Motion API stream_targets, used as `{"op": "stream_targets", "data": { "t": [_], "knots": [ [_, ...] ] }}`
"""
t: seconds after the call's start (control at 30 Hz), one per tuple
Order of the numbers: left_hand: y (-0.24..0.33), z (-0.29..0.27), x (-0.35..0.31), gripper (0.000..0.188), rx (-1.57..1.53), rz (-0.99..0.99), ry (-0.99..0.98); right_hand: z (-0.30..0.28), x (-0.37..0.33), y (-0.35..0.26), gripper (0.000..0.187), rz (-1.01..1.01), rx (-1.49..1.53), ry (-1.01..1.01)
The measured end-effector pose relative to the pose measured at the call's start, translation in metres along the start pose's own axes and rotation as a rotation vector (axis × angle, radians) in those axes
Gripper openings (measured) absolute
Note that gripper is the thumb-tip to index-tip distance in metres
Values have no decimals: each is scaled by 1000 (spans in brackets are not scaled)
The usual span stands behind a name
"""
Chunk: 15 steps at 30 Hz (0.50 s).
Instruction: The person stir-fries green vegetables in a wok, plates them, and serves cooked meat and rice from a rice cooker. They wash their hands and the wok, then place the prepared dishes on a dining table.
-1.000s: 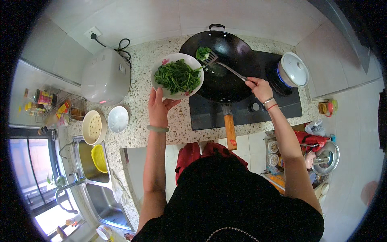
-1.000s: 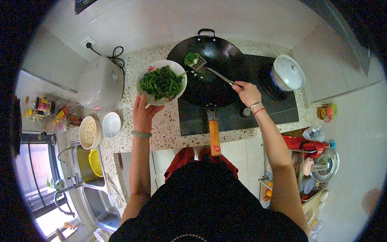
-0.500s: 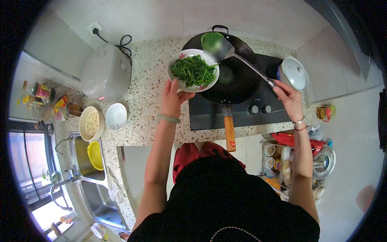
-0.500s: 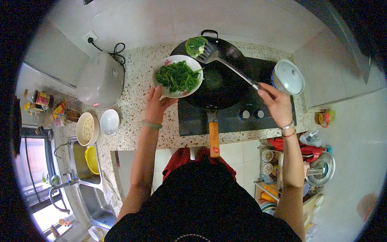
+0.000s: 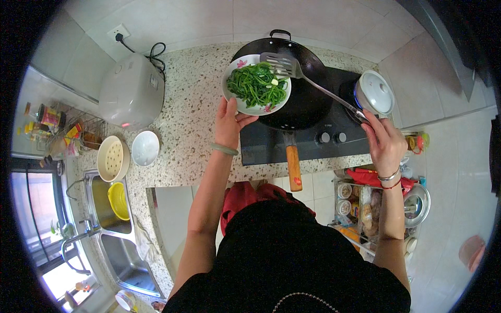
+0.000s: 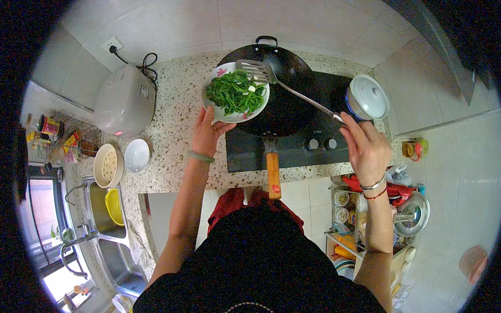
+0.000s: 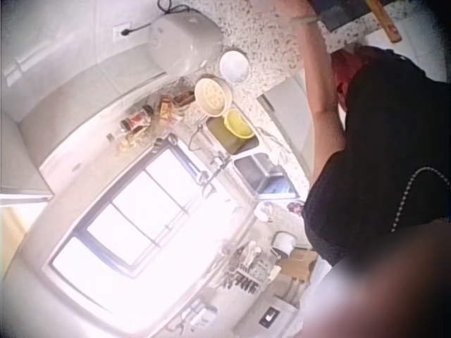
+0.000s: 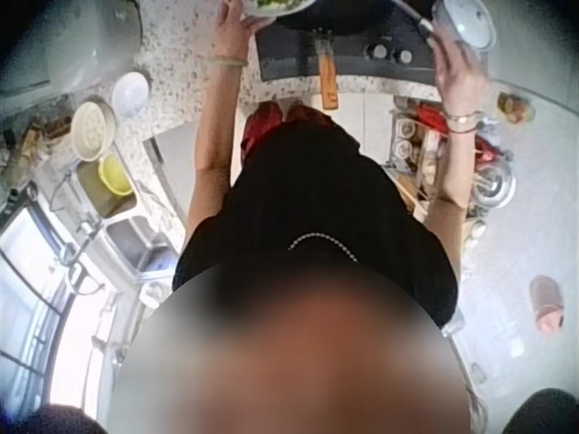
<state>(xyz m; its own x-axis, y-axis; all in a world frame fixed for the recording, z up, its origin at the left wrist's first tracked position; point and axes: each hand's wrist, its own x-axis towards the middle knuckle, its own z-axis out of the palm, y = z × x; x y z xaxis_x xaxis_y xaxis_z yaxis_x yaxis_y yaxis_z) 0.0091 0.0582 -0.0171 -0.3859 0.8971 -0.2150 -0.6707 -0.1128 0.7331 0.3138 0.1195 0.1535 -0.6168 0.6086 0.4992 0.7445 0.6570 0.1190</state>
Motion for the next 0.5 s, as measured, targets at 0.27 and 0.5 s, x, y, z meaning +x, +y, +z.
{"op": "stream_targets", "data": {
  "t": [0.27,0.5],
  "knots": [
    [1,-2,-6,38,-19,9,5,1,-3,-5,32,-97,-37,162],
    [5,-3,-12,36,-5,10,3,11,-16,-12,28,171,250,55]
  ]
}}
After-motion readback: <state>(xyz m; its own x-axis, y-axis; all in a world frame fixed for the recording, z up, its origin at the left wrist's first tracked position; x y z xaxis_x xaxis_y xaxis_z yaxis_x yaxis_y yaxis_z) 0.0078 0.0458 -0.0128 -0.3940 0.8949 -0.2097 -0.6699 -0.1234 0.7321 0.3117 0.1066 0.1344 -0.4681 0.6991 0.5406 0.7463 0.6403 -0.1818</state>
